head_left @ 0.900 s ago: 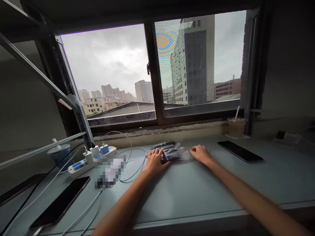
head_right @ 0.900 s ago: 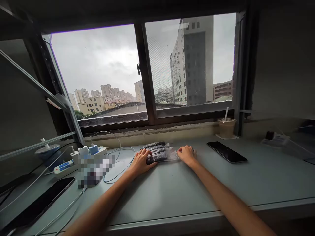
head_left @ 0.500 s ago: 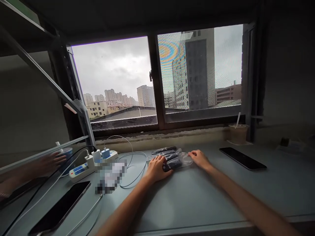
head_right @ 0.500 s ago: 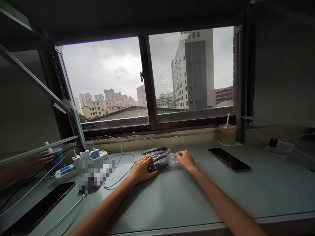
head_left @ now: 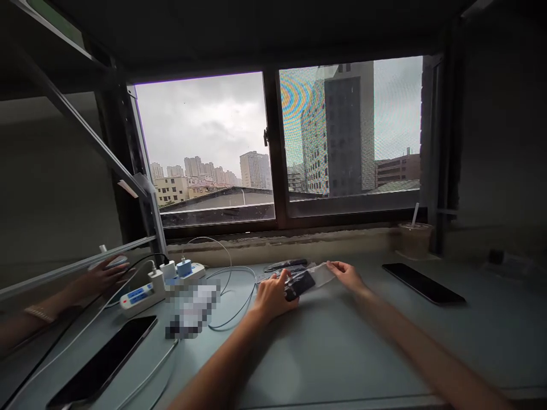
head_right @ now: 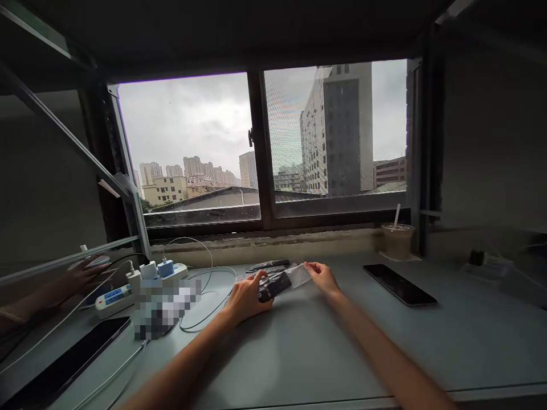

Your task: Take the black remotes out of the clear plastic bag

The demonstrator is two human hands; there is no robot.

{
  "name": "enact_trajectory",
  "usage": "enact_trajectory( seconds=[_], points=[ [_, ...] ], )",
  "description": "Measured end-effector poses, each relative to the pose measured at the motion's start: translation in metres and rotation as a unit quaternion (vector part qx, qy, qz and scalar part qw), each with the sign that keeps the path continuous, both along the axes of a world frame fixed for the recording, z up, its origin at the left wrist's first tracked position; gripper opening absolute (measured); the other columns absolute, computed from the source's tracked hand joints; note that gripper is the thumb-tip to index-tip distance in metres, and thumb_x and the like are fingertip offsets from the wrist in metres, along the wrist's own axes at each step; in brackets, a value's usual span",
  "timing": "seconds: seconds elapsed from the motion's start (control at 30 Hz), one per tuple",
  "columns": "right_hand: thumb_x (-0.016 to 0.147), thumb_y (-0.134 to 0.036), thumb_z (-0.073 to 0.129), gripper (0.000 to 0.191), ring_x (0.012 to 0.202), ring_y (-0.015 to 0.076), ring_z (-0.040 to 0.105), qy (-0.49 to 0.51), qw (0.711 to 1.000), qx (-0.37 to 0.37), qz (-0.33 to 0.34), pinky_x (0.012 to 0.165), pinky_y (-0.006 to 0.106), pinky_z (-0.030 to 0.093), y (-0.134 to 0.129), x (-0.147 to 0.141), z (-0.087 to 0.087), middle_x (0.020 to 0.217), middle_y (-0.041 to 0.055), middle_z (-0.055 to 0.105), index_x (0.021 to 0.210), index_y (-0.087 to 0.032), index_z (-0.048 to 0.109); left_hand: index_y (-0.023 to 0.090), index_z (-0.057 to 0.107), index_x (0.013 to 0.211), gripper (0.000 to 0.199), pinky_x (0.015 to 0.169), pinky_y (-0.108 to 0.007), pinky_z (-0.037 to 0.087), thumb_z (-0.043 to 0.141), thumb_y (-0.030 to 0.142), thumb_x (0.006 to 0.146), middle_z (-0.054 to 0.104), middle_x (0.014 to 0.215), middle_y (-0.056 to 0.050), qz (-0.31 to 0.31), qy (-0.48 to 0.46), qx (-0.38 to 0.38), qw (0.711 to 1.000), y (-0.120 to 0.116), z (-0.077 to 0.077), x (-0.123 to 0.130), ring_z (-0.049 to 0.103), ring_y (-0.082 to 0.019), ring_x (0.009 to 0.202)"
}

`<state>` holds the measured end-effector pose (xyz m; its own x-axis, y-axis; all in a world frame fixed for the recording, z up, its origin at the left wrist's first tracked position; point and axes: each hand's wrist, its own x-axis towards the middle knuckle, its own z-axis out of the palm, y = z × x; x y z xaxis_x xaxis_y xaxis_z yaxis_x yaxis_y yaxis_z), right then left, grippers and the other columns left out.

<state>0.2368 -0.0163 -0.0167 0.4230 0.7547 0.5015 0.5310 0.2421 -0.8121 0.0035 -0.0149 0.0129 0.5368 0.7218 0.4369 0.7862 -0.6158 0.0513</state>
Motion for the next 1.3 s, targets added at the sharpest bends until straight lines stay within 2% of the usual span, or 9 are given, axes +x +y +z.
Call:
enact_trajectory(
  seconds=[0.13, 0.2, 0.3, 0.47, 0.6, 0.77, 0.97, 1.13, 1.3],
  points=[
    [0.075, -0.051, 0.043, 0.046, 0.075, 0.0203, 0.062, 0.065, 0.996, -0.05, 0.037, 0.059, 0.028, 0.046, -0.003, -0.001, 0.005, 0.083, 0.0093, 0.069, 0.079, -0.015, 0.07, 0.023, 0.046, 0.109, 0.048, 0.073, -0.032, 0.044, 0.053, 0.036, 0.063, 0.063, 0.082, -0.004, -0.02, -0.006, 0.019, 1.0, 0.001, -0.001, -0.001, 0.057, -0.025, 0.092],
    [0.077, -0.046, 0.041, 0.043, 0.084, 0.0216, 0.061, 0.096, 0.99, -0.077, 0.067, 0.06, 0.028, 0.045, -0.004, -0.002, 0.008, 0.093, 0.0098, 0.068, 0.083, -0.016, 0.071, 0.023, 0.048, 0.107, 0.045, 0.071, -0.032, 0.044, 0.053, 0.033, 0.063, 0.062, 0.08, -0.004, -0.026, -0.012, 0.029, 0.999, 0.002, -0.001, -0.001, 0.055, -0.025, 0.092],
    [0.077, -0.041, 0.043, 0.037, 0.088, 0.0197, 0.06, 0.118, 0.979, -0.11, 0.123, 0.063, 0.026, 0.045, -0.007, -0.005, 0.008, 0.101, 0.0081, 0.066, 0.087, -0.02, 0.071, 0.022, 0.048, 0.108, 0.047, 0.073, -0.033, 0.044, 0.053, 0.03, 0.062, 0.062, 0.087, -0.005, -0.044, -0.029, 0.046, 0.998, 0.002, -0.001, -0.002, 0.053, -0.025, 0.094],
    [0.07, -0.046, 0.055, 0.035, 0.074, 0.0133, 0.057, 0.113, 0.951, -0.157, 0.242, 0.061, 0.023, 0.043, -0.015, -0.014, 0.008, 0.095, 0.0056, 0.066, 0.091, -0.022, 0.07, 0.023, 0.047, 0.112, 0.051, 0.075, -0.033, 0.044, 0.053, 0.025, 0.061, 0.059, 0.105, -0.005, -0.06, -0.027, 0.05, 0.997, 0.002, 0.0, -0.003, 0.051, -0.024, 0.099],
    [0.058, -0.052, 0.067, 0.042, 0.057, 0.0087, 0.046, 0.091, 0.937, -0.17, 0.293, 0.055, 0.022, 0.037, -0.022, -0.019, 0.012, 0.073, 0.0027, 0.063, 0.08, -0.017, 0.07, 0.025, 0.049, 0.113, 0.05, 0.075, -0.031, 0.045, 0.053, 0.024, 0.064, 0.059, 0.104, -0.003, -0.087, -0.018, 0.042, 0.995, -0.003, 0.001, -0.002, 0.053, -0.022, 0.098],
    [0.051, -0.059, 0.067, 0.046, 0.049, 0.0066, 0.035, 0.11, 0.941, -0.163, 0.277, 0.049, 0.023, 0.03, -0.018, -0.018, 0.007, 0.052, -0.0016, 0.049, 0.057, -0.014, 0.061, 0.025, 0.051, 0.113, 0.045, 0.072, -0.029, 0.046, 0.055, 0.027, 0.068, 0.06, 0.1, -0.003, -0.111, -0.02, 0.059, 0.992, -0.01, 0.0, 0.004, 0.055, -0.021, 0.095],
    [0.048, -0.059, 0.067, 0.045, 0.044, 0.0058, 0.031, 0.129, 0.949, -0.176, 0.227, 0.046, 0.024, 0.026, -0.013, -0.019, 0.003, 0.047, -0.0023, 0.047, 0.053, -0.015, 0.058, 0.024, 0.05, 0.117, 0.049, 0.073, -0.03, 0.048, 0.058, 0.031, 0.07, 0.061, 0.102, -0.002, -0.119, -0.038, 0.081, 0.989, -0.008, -0.004, 0.006, 0.057, -0.021, 0.093],
    [0.039, -0.057, 0.071, 0.046, 0.048, 0.0085, 0.041, 0.166, 0.948, -0.18, 0.203, 0.047, 0.023, 0.027, -0.016, -0.023, 0.011, 0.049, -0.0001, 0.052, 0.054, -0.015, 0.061, 0.024, 0.049, 0.119, 0.049, 0.07, -0.029, 0.048, 0.057, 0.032, 0.071, 0.061, 0.099, -0.003, -0.119, -0.041, 0.094, 0.988, -0.006, -0.005, 0.005, 0.057, -0.02, 0.091],
    [0.04, -0.06, 0.07, 0.049, 0.06, 0.0131, 0.051, 0.188, 0.936, -0.193, 0.226, 0.049, 0.023, 0.028, -0.022, -0.024, 0.017, 0.061, 0.0031, 0.059, 0.06, -0.015, 0.064, 0.024, 0.05, 0.118, 0.048, 0.071, -0.028, 0.048, 0.057, 0.034, 0.071, 0.061, 0.097, -0.002, -0.117, -0.04, 0.098, 0.987, -0.005, -0.005, 0.005, 0.058, -0.02, 0.091]
  ],
)
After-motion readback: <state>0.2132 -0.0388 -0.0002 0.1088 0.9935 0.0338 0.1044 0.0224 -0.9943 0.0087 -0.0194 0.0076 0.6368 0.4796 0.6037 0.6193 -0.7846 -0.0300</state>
